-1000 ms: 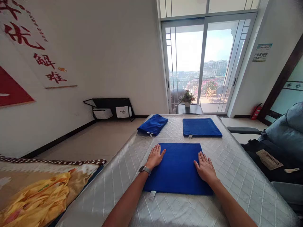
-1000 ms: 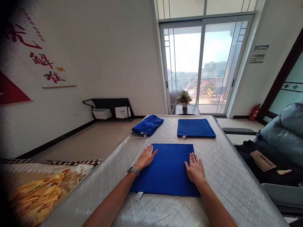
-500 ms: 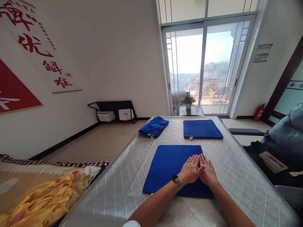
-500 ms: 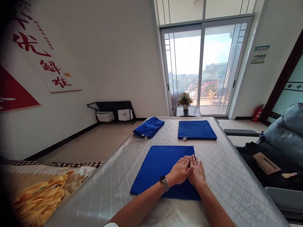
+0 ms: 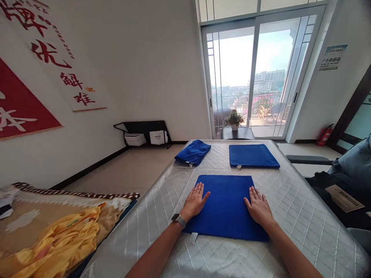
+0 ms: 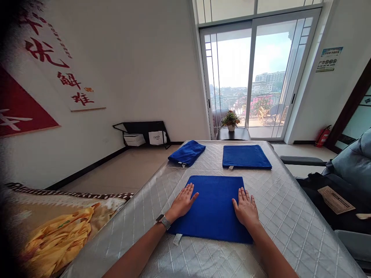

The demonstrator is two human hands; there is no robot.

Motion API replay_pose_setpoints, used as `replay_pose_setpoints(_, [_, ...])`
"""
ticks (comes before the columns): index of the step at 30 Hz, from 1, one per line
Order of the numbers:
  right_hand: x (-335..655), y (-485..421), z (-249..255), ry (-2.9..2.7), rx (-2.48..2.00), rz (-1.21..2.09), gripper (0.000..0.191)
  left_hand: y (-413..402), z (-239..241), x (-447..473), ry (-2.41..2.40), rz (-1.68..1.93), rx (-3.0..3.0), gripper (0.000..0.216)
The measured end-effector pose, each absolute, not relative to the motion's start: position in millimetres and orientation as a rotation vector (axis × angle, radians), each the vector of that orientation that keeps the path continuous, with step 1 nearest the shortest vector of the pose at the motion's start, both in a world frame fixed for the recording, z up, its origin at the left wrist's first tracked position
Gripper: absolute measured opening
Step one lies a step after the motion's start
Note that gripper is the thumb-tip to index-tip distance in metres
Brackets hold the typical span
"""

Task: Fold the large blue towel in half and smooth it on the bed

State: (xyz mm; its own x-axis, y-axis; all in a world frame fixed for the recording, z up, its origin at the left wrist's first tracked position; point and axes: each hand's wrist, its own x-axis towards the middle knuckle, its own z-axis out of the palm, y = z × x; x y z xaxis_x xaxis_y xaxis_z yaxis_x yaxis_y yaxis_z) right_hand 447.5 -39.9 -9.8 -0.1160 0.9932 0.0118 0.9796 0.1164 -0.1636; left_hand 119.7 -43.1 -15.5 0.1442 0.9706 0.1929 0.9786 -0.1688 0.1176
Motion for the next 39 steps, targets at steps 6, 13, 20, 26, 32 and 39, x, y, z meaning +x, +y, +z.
replay_pose_setpoints(6, [446.3, -39.7, -9.4, -2.261, -2.028, 0.151, 0.072, -42.3, -24.2, 105.0, -2.038, -0.434, -2.33, 0.081])
replay_pose_setpoints(13, [444.2, -43.1, -6.6, -2.26, -2.069, 0.133, 0.072, -42.3, -24.6, 107.4, -2.037, -0.472, -2.309, 0.083])
replay_pose_setpoints(20, [440.2, -45.7, 2.4, -2.284, -2.099, 0.118, 0.07, -46.3, -19.5, 109.0, -2.023, -0.495, -2.315, 0.082])
replay_pose_setpoints(26, [443.8, -65.7, 1.5, -2.316, -2.084, 0.032, 0.069, -46.4, -17.2, 110.3, -2.044, -0.496, -2.306, 0.084])
replay_pose_setpoints(32, [446.6, -86.7, -8.5, -2.309, -2.031, 0.058, 0.07, -45.3, -18.0, 111.3, -2.104, -0.429, -2.313, 0.088])
replay_pose_setpoints(39, [443.7, -86.9, -1.6, -2.264, -2.043, 0.156, 0.07, -46.1, -14.1, 114.9, -2.031, -0.429, -2.241, 0.081])
